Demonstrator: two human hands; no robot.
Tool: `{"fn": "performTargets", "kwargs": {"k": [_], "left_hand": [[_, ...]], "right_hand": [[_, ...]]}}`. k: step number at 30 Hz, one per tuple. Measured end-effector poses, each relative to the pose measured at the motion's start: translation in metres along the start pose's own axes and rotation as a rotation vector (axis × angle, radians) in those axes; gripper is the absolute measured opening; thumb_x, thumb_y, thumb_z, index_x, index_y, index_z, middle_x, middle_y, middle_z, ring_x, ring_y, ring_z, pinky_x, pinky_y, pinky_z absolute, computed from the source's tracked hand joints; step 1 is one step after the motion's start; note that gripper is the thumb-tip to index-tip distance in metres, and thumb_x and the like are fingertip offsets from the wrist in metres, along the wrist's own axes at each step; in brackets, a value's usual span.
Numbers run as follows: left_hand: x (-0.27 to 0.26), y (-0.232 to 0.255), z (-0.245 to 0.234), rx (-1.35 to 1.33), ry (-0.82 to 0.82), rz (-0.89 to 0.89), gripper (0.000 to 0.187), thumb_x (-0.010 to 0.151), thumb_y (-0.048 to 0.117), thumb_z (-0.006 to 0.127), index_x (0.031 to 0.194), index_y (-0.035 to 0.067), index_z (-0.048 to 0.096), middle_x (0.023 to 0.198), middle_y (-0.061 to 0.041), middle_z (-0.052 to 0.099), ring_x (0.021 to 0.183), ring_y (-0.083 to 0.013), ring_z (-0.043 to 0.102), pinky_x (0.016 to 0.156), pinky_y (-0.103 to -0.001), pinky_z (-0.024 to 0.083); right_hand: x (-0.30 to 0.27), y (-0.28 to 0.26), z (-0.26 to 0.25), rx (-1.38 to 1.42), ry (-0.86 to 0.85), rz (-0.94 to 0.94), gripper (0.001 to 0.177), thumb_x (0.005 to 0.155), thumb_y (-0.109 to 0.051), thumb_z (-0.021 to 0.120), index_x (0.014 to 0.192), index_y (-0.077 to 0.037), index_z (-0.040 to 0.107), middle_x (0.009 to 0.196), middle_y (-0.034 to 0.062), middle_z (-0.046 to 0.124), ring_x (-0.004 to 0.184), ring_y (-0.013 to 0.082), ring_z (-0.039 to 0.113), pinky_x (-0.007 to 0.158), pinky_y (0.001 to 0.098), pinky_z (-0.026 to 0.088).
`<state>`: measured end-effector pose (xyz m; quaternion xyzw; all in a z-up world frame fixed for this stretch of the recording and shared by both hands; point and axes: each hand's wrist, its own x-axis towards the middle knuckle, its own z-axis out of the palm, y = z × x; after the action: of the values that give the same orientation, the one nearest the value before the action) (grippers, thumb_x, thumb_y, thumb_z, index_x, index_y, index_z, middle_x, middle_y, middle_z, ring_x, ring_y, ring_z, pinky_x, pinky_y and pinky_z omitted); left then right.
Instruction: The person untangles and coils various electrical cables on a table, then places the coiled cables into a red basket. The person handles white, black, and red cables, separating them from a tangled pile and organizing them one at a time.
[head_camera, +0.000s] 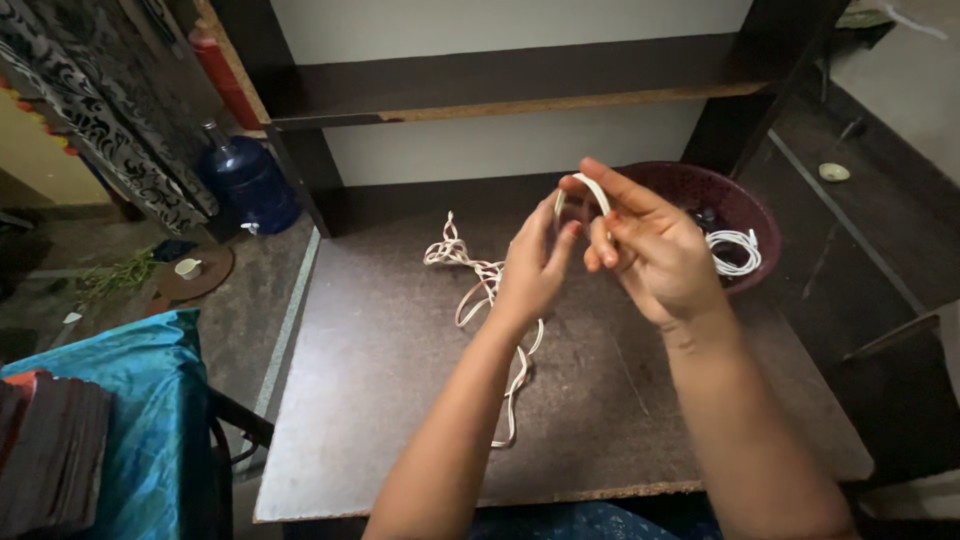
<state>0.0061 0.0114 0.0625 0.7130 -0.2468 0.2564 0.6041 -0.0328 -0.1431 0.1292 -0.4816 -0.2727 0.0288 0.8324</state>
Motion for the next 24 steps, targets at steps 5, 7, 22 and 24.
{"fn": "performTargets", "kwargs": {"k": [5, 7, 22, 24], "left_hand": [[0.004, -0.014, -0.006, -0.099, 0.071, -0.008, 0.026, 0.112, 0.022, 0.052, 0.121, 0.006, 0.070, 0.100, -0.005, 0.066, 0.086, -0.0136, 0.059, 0.079, -0.027, 0.048], [0.004, -0.019, -0.008, -0.123, 0.077, -0.033, 0.027, 0.111, 0.023, 0.052, 0.121, 0.006, 0.070, 0.094, -0.003, 0.063, 0.080, -0.0104, 0.053, 0.073, -0.026, 0.046], [-0.031, -0.049, -0.002, 0.214, -0.371, -0.257, 0.030, 0.105, 0.035, 0.054, 0.106, 0.011, 0.072, 0.067, -0.013, 0.061, 0.061, -0.0260, 0.060, 0.062, -0.038, 0.047], [-0.031, -0.035, -0.014, 0.301, -0.431, -0.220, 0.031, 0.102, 0.037, 0.056, 0.102, 0.013, 0.075, 0.066, -0.016, 0.061, 0.063, -0.0306, 0.062, 0.062, -0.040, 0.048]], "right_hand": [[-0.003, 0.015, -0.010, -0.060, 0.050, 0.059, 0.048, 0.102, -0.003, 0.051, 0.150, 0.001, 0.048, 0.106, 0.0135, 0.070, 0.075, 0.0128, 0.058, 0.074, 0.0272, 0.051], [-0.005, 0.023, -0.020, -0.075, 0.010, 0.188, 0.039, 0.108, -0.011, 0.050, 0.141, 0.007, 0.055, 0.085, 0.0064, 0.061, 0.070, 0.0135, 0.056, 0.072, 0.0295, 0.052], [0.032, 0.051, -0.047, 0.141, 0.329, -0.264, 0.051, 0.111, -0.014, 0.044, 0.159, -0.003, 0.032, 0.092, 0.0055, 0.062, 0.081, 0.0151, 0.064, 0.082, 0.0331, 0.056], [0.042, 0.067, -0.059, -0.087, 0.418, -0.316, 0.054, 0.109, -0.012, 0.043, 0.159, -0.006, 0.026, 0.101, 0.0087, 0.069, 0.091, 0.0177, 0.071, 0.089, 0.0346, 0.060]]}}
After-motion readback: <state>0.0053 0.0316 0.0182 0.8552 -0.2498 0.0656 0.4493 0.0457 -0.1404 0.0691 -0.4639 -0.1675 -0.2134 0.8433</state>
